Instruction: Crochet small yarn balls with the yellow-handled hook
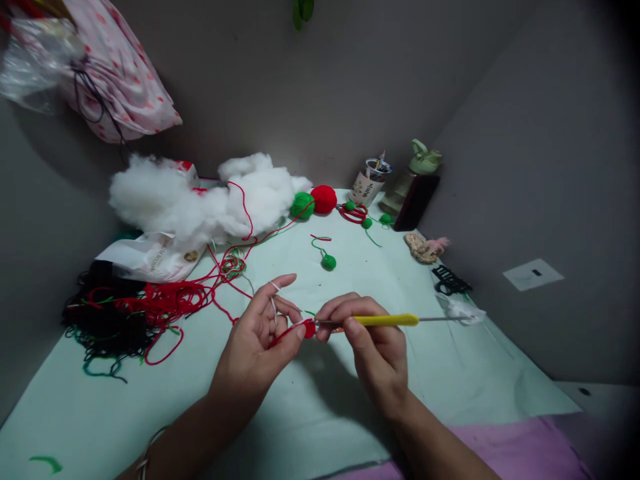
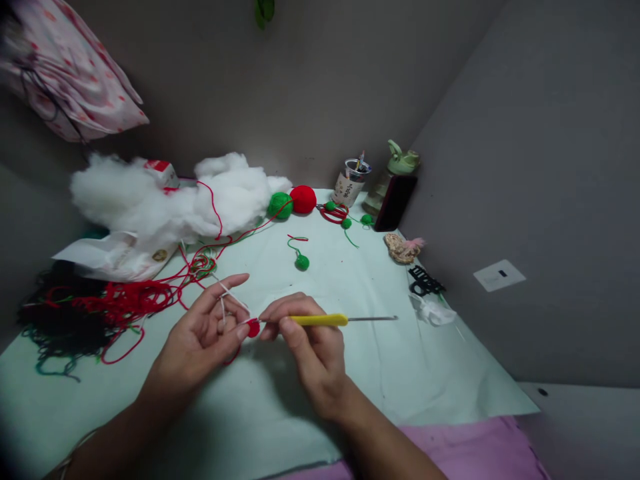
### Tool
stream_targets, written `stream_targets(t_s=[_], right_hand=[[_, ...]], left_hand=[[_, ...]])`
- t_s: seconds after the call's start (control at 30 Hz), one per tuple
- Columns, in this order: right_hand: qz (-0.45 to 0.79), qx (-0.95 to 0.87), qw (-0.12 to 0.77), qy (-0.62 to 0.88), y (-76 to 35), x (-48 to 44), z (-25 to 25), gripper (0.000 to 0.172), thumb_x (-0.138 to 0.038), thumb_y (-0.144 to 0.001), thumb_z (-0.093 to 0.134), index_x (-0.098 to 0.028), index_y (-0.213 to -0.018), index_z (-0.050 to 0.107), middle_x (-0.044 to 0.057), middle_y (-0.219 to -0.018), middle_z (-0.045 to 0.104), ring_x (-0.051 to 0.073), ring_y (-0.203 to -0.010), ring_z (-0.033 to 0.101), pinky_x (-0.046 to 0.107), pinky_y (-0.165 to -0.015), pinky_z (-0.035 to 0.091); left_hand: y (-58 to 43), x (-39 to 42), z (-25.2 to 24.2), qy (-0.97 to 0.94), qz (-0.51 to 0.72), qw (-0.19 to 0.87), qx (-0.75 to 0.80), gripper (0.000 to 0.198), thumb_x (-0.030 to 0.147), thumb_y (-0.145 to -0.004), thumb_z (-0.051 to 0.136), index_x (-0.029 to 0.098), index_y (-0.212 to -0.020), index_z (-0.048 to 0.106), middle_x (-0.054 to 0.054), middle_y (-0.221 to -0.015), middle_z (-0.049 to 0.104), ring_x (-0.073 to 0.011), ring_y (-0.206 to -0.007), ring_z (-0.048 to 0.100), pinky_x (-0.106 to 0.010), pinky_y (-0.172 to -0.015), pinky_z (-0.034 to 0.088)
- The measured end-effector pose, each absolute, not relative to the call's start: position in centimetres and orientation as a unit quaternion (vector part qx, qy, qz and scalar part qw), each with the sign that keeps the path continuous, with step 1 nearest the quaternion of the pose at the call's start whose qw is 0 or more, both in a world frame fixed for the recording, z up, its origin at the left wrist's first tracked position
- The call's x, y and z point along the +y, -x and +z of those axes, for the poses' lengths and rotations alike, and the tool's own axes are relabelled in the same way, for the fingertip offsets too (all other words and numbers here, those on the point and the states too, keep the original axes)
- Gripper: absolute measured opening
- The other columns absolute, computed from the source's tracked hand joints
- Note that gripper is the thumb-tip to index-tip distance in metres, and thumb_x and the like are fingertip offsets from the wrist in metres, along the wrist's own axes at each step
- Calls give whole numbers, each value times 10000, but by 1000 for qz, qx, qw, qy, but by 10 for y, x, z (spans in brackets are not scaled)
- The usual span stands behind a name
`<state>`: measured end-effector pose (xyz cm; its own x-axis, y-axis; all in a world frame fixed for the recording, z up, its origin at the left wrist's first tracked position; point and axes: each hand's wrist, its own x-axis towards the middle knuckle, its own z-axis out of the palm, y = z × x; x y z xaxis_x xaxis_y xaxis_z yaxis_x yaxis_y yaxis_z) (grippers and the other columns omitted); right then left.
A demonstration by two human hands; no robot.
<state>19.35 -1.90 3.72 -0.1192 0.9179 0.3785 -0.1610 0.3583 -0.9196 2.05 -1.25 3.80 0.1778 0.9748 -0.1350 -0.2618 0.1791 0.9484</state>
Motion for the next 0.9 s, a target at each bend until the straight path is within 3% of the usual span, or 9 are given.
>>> stream_targets(t_s=[0.2, 0.37, 0.9], right_hand=[[394, -660, 548, 329, -196, -21, 37, 203, -195, -1065, 489, -250, -1095, 682, 58, -1022, 692, 204, -960, 668, 375, -816, 552], [339, -703, 527, 335, -197, -22, 38, 221, -174, -1054, 486, -254, -1101, 687, 66, -1008, 713, 224, -956, 671, 410, -812, 562], [375, -659, 558, 338, -194, -21, 37, 208, -201, -1051, 531, -263, -1076, 728, 58, -996, 716, 217, -942, 665, 394, -810, 551]], left_hand=[[-23, -13, 40, -415, 493, 633, 429, 569, 244, -873, 740, 236, -1396, 517, 30, -851, 566, -78, -593, 437, -218, -536, 355], [-24, -14, 41, -409, 518, 614, 434, 580, 237, -839, 774, 226, -1369, 539, 34, -832, 576, -80, -592, 453, -218, -550, 375], [-21, -11, 39, -422, 481, 644, 419, 604, 315, -820, 818, 244, -1345, 528, 51, -796, 582, -84, -557, 433, -234, -555, 376]])
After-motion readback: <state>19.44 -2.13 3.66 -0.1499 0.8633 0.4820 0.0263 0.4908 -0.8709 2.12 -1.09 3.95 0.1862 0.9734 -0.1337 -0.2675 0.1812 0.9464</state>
